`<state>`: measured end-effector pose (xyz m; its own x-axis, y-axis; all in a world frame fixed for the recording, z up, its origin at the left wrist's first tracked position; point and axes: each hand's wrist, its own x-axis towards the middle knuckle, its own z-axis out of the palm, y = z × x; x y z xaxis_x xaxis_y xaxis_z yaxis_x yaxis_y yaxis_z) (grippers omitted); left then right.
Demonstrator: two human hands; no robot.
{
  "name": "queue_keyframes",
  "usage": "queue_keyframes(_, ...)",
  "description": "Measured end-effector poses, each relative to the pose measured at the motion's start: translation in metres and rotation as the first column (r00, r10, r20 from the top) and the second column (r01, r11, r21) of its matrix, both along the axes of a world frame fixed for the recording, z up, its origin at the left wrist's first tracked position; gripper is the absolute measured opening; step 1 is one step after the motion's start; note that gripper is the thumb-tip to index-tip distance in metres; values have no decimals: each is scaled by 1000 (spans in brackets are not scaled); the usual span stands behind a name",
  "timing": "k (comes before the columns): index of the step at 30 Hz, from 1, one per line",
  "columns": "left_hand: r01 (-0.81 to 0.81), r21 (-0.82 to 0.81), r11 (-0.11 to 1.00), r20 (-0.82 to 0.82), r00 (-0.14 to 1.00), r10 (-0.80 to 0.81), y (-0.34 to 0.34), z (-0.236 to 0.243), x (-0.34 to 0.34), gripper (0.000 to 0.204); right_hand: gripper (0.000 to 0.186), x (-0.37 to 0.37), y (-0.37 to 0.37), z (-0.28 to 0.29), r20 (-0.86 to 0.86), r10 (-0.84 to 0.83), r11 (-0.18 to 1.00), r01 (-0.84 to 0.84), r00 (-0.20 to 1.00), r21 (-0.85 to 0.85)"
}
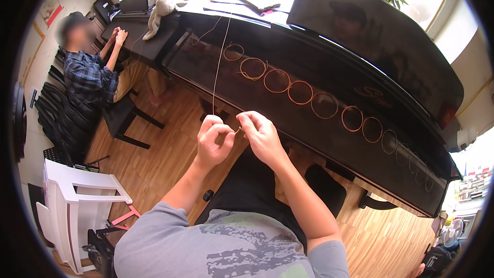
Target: The person repeatedly bends and twists a thin copper wire into circular loops, placing each finished loop on the piano lid. The person handles the wire by hand, forming and adjusting the loops one at a time.
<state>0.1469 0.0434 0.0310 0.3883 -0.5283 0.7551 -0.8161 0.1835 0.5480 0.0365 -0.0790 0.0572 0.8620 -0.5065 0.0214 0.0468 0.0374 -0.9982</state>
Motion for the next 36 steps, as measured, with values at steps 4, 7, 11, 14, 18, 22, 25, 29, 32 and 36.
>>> queue_keyframes(4, 27, -24, 999, -10, 1000, -27, 7, -1, -7, 8, 34, 20, -8, -3, -49, 61, 967, -47, 997, 250)
queue_keyframes(7, 77, -37, 996, -28, 997, -78, 12, -3, -17, 10, 38, 27, -9, -2, 6, 147, 921, -139, 989, 364)
queue_keyframes(11, 169, -77, 983, 27, 985, -168, 14, -1, -31, 13, 31, 35, -3, -1, 8, 173, 922, -164, 985, 351)
queue_keyframes(14, 215, -66, 974, 52, 976, -212, 16, -5, -38, 12, 24, 35, 0, 3, 69, 183, 933, -195, 981, 301)
queue_keyframes(18, 259, -58, 964, 97, 963, -253, 18, -7, -42, 14, 18, 30, 3, 10, 103, 156, 943, -179, 982, 279)
queue_keyframes(22, 269, -170, 948, 145, 958, -246, 19, -7, -40, 17, 15, 19, 7, 17, 196, 124, 945, -176, 973, 275)
queue_keyframes(25, 210, -301, 930, 98, 977, -189, 19, -12, -36, 35, 14, 9, 15, 31, 234, 78, 952, -142, 969, 272)
queue_keyframes(29, 91, -374, 923, -290, 934, -210, 10, -10, -38, 33, 15, -10, 22, 53, 266, 64, 956, -135, 962, 260)
queue_keyframes(32, 144, -351, 925, -456, 837, -303, 5, -9, -33, 23, 14, -22, 28, 68, 340, 47, 949, -149, 939, 278)
queue_keyframes(36, 226, -298, 927, -647, 666, -370, -1, -9, -40, 17, 14, -37, 31, 79, 425, 60, 951, -181, 903, 251)
